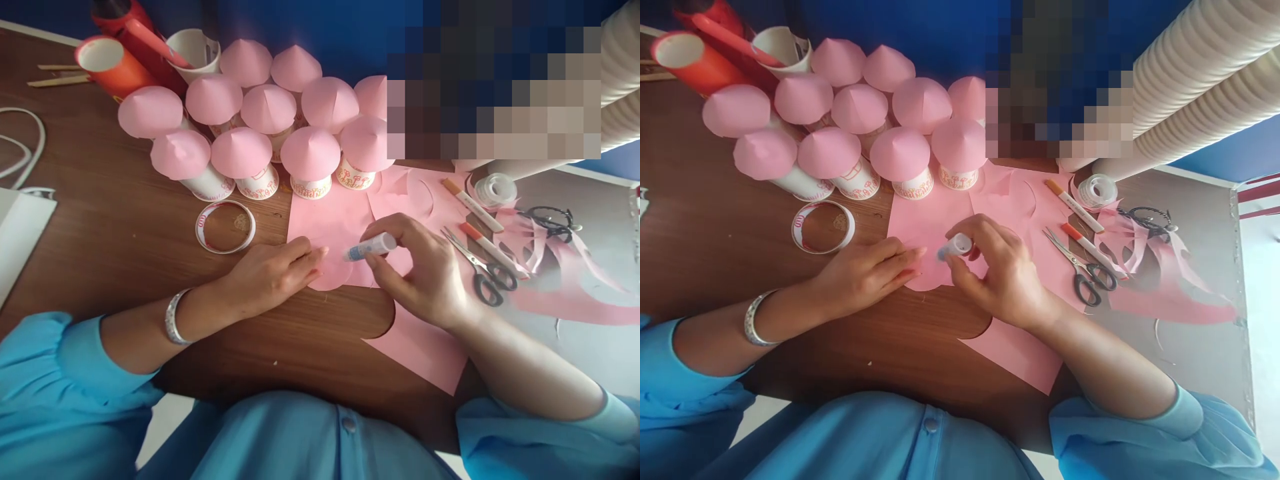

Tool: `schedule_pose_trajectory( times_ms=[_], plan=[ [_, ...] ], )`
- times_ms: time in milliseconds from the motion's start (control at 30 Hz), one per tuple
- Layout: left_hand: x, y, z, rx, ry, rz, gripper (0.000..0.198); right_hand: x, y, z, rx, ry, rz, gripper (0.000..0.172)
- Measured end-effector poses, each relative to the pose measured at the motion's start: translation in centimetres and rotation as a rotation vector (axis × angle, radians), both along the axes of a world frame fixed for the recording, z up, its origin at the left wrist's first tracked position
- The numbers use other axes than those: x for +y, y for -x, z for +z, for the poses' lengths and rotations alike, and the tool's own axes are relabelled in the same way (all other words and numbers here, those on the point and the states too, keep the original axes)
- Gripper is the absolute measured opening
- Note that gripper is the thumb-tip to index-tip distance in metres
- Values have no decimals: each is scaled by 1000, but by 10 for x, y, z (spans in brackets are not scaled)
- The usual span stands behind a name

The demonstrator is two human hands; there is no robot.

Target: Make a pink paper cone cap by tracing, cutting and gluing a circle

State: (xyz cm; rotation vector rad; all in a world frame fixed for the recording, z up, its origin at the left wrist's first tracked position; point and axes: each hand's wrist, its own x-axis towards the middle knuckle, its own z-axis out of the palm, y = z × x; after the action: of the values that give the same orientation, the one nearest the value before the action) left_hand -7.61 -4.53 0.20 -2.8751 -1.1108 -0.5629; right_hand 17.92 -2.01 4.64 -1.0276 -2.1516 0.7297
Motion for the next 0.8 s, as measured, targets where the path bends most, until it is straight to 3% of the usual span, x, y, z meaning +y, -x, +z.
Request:
schedule_pose_trajectory(
  times_ms=[300, 800],
  plan=[
    [2, 0, 3, -50, 155, 49, 29, 12, 13, -17, -138, -235, 128, 11],
    [2, 0, 4, -6, 216, 67, 25, 15, 14, -20, -227, -197, 216, 7]
  ],
)
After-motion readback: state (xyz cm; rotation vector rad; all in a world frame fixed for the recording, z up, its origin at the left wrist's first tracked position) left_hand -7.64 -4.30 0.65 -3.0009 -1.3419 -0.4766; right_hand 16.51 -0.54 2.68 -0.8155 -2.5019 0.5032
